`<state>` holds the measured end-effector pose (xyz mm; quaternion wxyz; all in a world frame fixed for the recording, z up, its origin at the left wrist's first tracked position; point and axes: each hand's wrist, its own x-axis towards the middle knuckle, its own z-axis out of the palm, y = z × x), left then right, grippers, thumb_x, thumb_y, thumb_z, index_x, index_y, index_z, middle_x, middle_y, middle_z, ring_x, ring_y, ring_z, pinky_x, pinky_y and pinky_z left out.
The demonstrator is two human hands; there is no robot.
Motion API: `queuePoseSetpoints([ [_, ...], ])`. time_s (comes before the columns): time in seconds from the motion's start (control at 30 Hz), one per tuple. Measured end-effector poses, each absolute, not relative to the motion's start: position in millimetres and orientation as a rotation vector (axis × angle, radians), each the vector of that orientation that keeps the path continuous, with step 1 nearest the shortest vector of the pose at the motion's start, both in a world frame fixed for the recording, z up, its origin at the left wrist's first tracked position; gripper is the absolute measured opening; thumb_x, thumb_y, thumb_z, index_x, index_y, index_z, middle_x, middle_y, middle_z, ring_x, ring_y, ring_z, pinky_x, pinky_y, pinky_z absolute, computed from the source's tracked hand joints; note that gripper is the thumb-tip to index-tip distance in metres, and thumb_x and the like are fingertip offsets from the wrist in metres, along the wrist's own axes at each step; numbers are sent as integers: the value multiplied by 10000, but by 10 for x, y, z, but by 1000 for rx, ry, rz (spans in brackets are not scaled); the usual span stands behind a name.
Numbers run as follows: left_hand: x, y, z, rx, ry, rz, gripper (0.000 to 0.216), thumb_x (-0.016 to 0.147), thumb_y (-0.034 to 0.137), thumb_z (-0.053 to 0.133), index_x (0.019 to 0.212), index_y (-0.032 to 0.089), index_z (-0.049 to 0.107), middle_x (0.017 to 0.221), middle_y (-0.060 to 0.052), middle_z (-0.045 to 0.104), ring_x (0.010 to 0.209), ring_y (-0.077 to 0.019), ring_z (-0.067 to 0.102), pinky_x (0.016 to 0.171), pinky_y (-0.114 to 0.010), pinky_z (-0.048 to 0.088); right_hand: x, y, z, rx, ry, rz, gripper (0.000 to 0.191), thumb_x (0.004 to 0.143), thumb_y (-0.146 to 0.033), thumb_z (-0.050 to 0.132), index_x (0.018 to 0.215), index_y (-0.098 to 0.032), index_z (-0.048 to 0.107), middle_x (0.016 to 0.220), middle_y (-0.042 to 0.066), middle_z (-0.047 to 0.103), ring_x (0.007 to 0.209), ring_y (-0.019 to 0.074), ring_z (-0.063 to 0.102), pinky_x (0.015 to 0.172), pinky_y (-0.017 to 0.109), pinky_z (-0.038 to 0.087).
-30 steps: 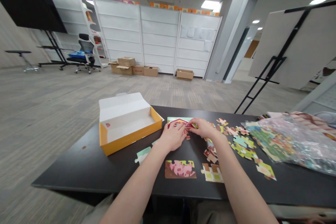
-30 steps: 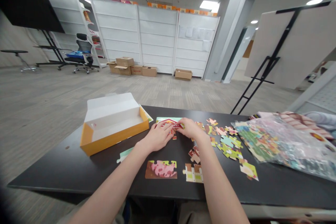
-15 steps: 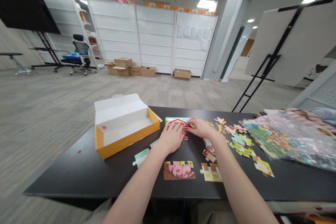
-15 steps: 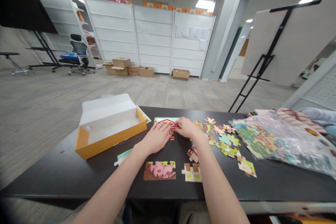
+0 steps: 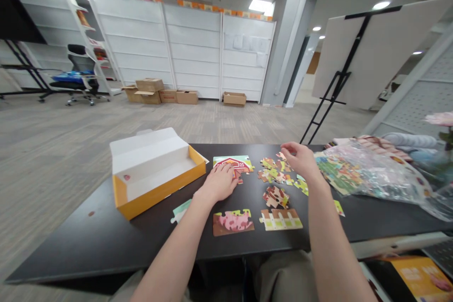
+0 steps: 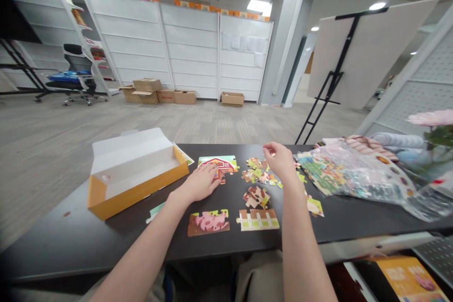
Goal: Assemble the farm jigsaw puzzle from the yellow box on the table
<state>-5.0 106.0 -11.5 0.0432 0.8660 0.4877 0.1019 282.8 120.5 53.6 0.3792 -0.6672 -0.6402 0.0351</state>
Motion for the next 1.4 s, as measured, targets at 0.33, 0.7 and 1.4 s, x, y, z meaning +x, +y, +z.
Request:
queuePoseSetpoints([
  [0.33,-103,1079,-135,2672,1459,305,478,995,369,393,1384,133,538,1499,-169,510,1388,-294,468,1163,-465,342,3133,927,374,-2108,-1616,50,202,817,-276,619,908,-195,780,929,93,781,849,243,711,732,305,505],
  [0.7,-129,1033,-118,2666,1461,307,472,1015,391,394,1366,123,560,1494,-166,513,1375,-295,475,1161,-461,358,3338,955,-60,-1962,-2008,252,306,658,-251,814,960,-219,786,1014,92,756,932,279,707,789,329,532],
  [1.4,-250,771,57,2607,1516,276,305,979,243,461,1234,211,624,1378,-112,602,1240,-276,572,1025,-425,481,3414,795,240,-1792,-1484,293,216,789,-370,624,869,-188,708,827,86,766,755,229,706,700,323,519],
])
